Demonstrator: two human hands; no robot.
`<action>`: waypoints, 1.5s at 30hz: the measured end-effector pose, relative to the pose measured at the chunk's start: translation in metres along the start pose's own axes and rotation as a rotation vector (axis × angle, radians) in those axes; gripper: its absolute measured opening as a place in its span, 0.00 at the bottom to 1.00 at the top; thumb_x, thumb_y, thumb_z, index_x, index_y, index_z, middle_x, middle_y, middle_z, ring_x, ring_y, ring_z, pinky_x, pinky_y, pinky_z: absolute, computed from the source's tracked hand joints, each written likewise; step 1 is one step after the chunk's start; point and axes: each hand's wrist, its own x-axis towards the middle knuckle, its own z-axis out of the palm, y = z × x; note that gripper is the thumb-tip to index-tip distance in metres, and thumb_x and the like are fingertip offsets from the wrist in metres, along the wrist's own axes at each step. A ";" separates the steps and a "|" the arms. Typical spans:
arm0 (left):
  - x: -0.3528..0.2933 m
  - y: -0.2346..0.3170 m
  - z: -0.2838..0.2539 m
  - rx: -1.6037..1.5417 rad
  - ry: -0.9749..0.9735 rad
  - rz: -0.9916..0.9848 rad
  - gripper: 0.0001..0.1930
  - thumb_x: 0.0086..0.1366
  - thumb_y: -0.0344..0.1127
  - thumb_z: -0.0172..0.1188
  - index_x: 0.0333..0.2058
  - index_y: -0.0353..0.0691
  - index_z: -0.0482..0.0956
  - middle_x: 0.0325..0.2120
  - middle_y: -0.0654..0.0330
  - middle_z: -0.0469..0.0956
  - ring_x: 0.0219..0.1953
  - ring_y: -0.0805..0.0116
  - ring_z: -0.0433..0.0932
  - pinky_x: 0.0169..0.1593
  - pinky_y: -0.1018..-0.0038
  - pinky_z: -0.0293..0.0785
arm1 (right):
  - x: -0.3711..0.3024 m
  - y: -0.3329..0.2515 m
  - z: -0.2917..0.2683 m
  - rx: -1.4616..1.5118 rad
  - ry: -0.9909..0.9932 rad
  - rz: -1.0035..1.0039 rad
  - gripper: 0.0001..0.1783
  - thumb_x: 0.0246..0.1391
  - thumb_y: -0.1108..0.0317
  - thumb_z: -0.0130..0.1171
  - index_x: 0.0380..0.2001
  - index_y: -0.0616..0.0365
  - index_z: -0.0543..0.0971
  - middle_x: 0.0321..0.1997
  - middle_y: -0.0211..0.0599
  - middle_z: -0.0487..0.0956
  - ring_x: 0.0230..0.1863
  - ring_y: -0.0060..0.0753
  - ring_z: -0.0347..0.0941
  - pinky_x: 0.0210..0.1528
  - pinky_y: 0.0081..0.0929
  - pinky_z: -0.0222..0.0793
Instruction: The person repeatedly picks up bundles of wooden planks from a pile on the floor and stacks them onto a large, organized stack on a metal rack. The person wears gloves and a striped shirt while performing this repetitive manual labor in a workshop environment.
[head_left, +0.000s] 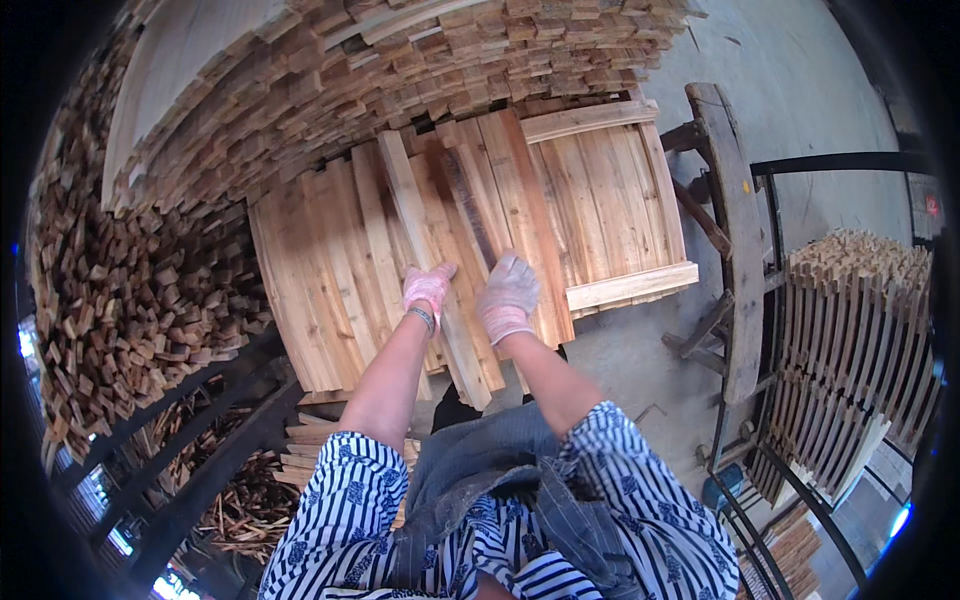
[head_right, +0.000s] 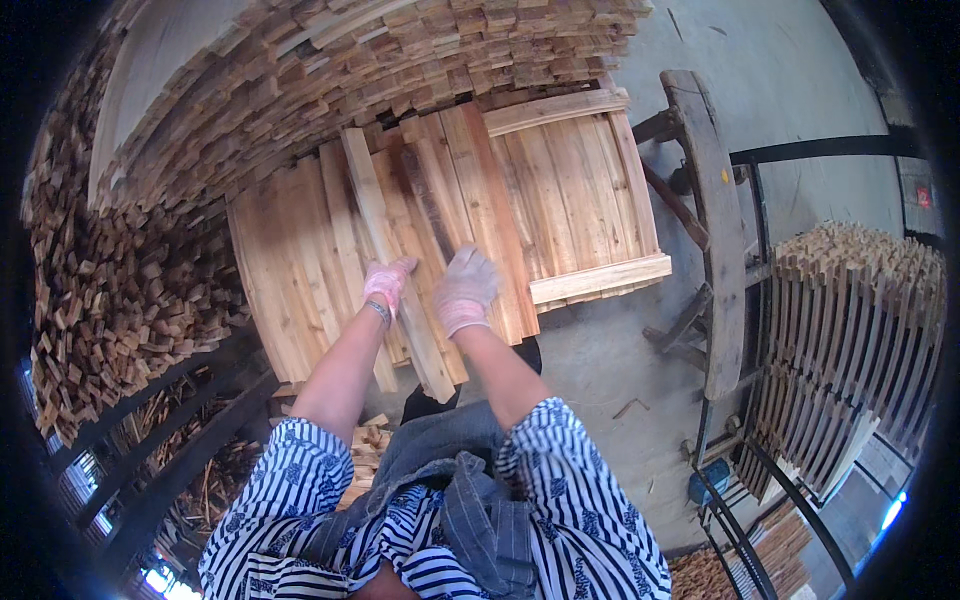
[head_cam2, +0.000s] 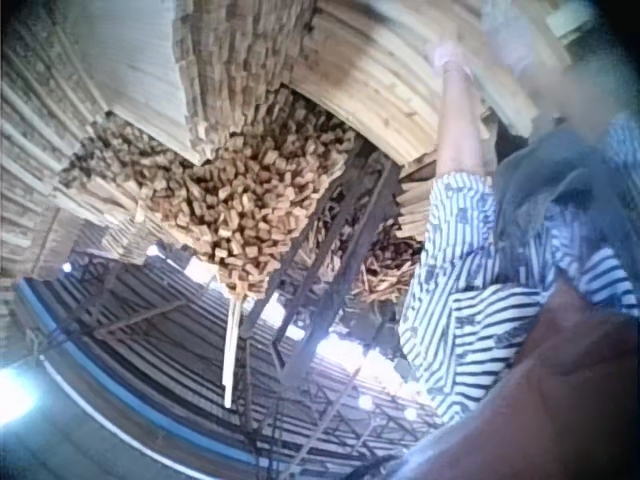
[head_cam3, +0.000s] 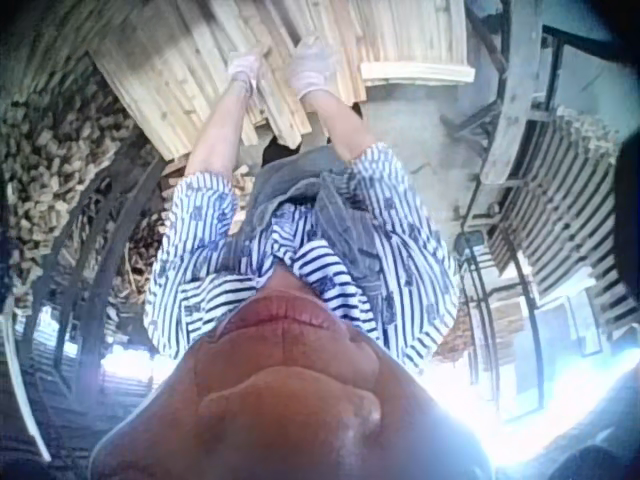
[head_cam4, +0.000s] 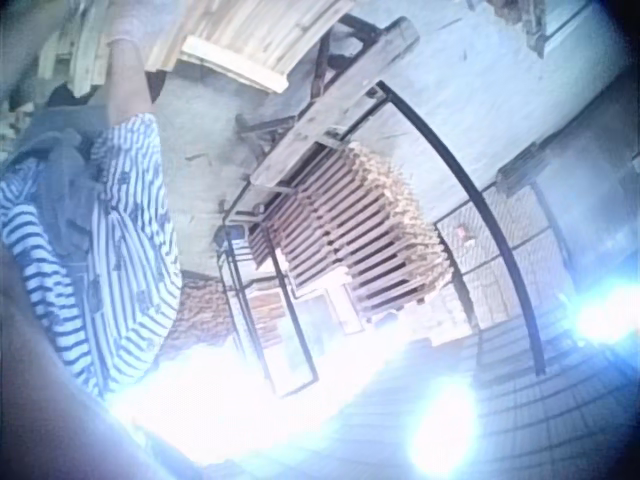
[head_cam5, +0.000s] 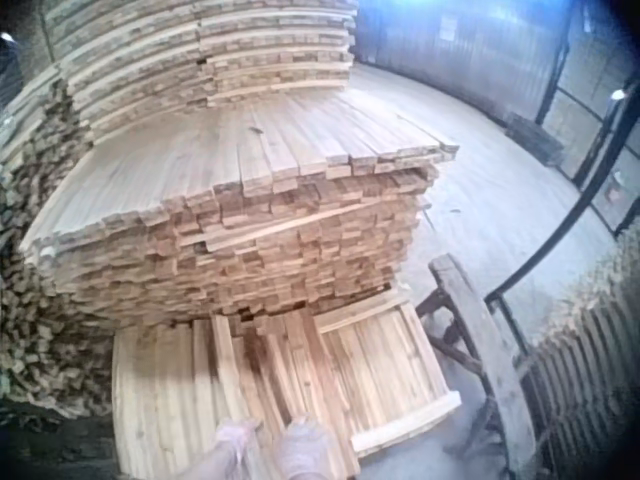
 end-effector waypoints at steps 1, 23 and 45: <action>-0.009 0.012 0.005 0.032 0.019 -0.029 0.43 0.52 0.48 0.67 0.60 0.28 0.59 0.58 0.41 0.68 0.60 0.50 0.69 0.60 0.63 0.66 | 0.006 0.006 -0.004 0.065 -0.040 -0.007 0.42 0.49 0.52 0.62 0.60 0.64 0.58 0.58 0.53 0.67 0.58 0.51 0.65 0.60 0.42 0.61; -0.037 0.038 -0.002 0.034 -0.088 -0.083 0.50 0.54 0.46 0.69 0.62 0.24 0.46 0.62 0.40 0.60 0.63 0.54 0.64 0.63 0.65 0.61 | 0.093 0.114 -0.028 0.647 -0.222 -0.054 0.42 0.60 0.45 0.47 0.67 0.63 0.51 0.62 0.65 0.65 0.64 0.61 0.61 0.65 0.43 0.56; -0.025 0.020 -0.006 0.025 -0.021 -0.121 0.48 0.54 0.44 0.70 0.61 0.23 0.50 0.59 0.37 0.63 0.61 0.52 0.67 0.62 0.65 0.63 | 0.111 0.147 -0.065 0.266 0.020 -0.098 0.52 0.51 0.52 0.62 0.71 0.54 0.44 0.65 0.62 0.62 0.62 0.60 0.65 0.62 0.40 0.63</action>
